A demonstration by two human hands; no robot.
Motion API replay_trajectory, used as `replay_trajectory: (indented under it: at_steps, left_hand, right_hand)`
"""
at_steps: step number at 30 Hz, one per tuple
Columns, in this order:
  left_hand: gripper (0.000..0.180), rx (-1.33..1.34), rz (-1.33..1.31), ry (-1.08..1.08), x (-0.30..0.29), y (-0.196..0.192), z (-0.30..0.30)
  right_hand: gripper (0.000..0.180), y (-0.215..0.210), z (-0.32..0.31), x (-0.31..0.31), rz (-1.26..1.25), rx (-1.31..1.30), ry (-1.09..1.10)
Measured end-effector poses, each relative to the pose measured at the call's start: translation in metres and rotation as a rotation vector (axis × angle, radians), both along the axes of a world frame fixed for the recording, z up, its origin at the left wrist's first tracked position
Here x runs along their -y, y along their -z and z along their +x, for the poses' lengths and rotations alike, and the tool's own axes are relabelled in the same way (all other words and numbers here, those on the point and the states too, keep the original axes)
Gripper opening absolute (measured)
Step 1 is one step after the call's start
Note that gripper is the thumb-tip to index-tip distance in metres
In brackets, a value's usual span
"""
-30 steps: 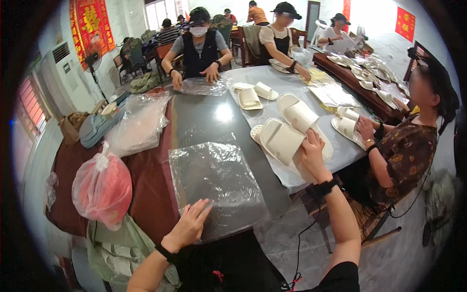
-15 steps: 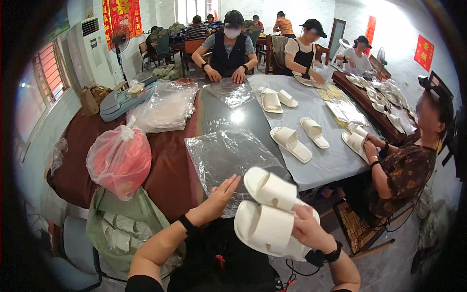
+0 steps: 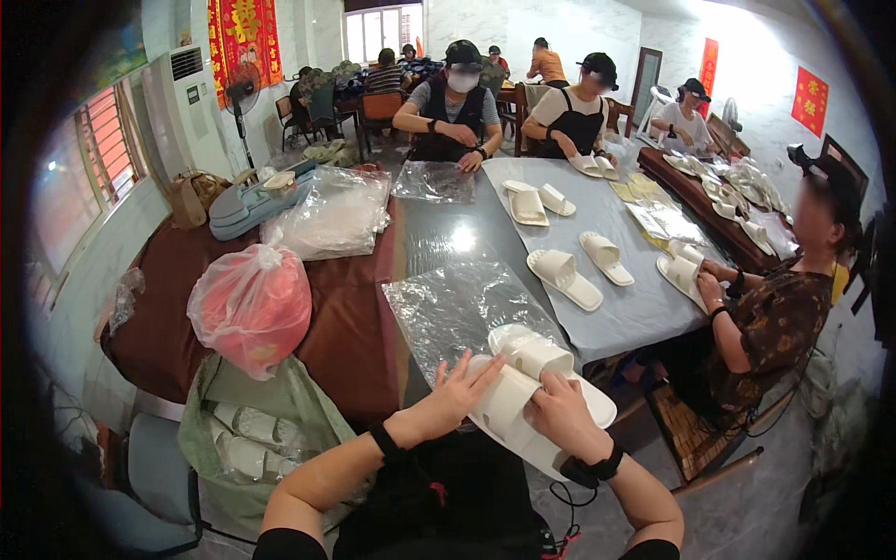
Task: Packing finished slippers into individual plastic bags and then into a large storage sack.
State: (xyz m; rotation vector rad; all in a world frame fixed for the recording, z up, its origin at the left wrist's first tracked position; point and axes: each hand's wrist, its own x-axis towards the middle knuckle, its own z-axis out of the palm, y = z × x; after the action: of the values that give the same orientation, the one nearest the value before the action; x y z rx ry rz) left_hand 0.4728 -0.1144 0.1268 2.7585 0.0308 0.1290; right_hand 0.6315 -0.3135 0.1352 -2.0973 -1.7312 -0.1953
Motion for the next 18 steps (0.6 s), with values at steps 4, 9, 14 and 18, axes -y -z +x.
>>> replay_trajectory:
  at_steps: [4,9,14,18]
  left_hand:
    - [0.094,0.033,-0.01,0.046,0.01,-0.003,-0.005]
    - [0.086,0.056,-0.005,0.126,0.021,-0.004,0.006]
    - [0.086,0.164,0.1,0.173,0.016,-0.008,0.003]
    - [0.1,0.019,-0.041,0.13,0.012,-0.017,-0.002]
  right_hand:
    - [0.019,0.012,-0.008,-0.021,0.02,0.092,0.014]
    - [0.027,0.052,0.004,-0.057,-0.022,0.09,0.03]
    - [0.028,0.056,0.011,-0.104,0.09,0.006,0.005]
    - [0.027,0.082,0.021,-0.157,0.203,-0.035,0.084]
